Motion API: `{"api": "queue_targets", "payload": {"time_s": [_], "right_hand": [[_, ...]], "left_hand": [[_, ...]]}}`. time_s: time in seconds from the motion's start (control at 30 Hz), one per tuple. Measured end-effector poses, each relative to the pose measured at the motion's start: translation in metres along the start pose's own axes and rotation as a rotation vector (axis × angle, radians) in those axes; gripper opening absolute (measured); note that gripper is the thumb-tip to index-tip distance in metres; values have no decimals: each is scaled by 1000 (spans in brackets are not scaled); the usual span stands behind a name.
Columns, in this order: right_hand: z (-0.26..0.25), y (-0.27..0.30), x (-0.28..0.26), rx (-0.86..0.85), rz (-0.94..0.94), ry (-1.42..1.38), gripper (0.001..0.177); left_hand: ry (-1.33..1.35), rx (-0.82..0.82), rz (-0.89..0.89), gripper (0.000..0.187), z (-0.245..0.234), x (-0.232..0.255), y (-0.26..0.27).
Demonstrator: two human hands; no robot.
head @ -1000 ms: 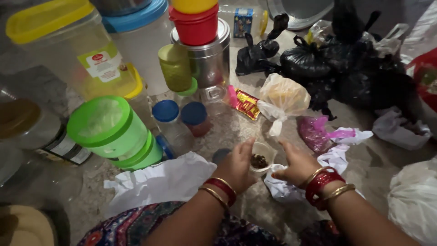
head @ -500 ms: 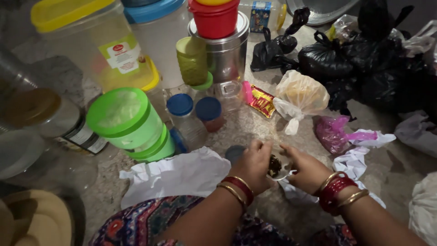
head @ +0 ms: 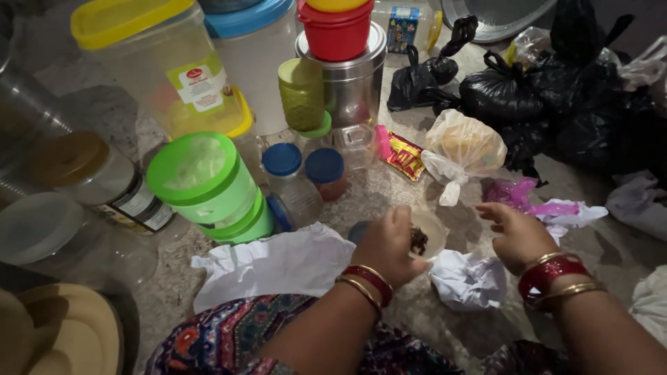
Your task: The person unpacks small packets of spices and powders from paper and plastic wrappers and transfers them into small plastic jars. They open the jars, pour the contents in, and place the lids back on, organizing the items on the floor.
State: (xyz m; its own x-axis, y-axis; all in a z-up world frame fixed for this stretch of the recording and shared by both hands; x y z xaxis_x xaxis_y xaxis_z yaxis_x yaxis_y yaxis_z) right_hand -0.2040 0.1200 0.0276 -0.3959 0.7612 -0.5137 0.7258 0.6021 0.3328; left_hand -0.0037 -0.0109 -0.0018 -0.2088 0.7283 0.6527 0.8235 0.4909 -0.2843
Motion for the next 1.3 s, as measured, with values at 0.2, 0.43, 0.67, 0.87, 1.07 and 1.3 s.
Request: {"api": "queue_targets", "payload": {"time_s": [0.2, 0.43, 0.67, 0.87, 1.07, 1.3], "right_hand": [[13, -13, 19, 6, -111, 54, 47], [38, -12, 19, -49, -150, 228, 50], [85, 6, -35, 3, -613, 474, 73], [129, -7, -36, -120, -749, 655, 39], [114, -5, -17, -55, -582, 729, 32], [92, -36, 2, 295, -263, 88, 25]], "left_hand": [[93, 110, -48, 86, -12, 2, -5], [91, 528, -133, 95, -45, 11, -23], [247, 567, -168, 91, -52, 14, -23], [174, 433, -7, 84, -36, 5, -17], [157, 358, 29, 84, -28, -6, -20], [232, 353, -51, 88, -34, -3, -17]]}}
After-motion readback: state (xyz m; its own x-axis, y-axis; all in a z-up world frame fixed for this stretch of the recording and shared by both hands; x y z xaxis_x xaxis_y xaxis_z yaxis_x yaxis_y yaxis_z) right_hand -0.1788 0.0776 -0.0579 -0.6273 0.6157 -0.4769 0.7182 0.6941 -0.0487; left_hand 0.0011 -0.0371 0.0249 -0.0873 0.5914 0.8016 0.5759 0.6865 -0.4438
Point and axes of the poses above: each hand's wrist, its own y-axis away from the middle knuckle, its own z-axis out of the palm, x = y × z, the point moved 1 cm from there along -y, towards the middle knuckle
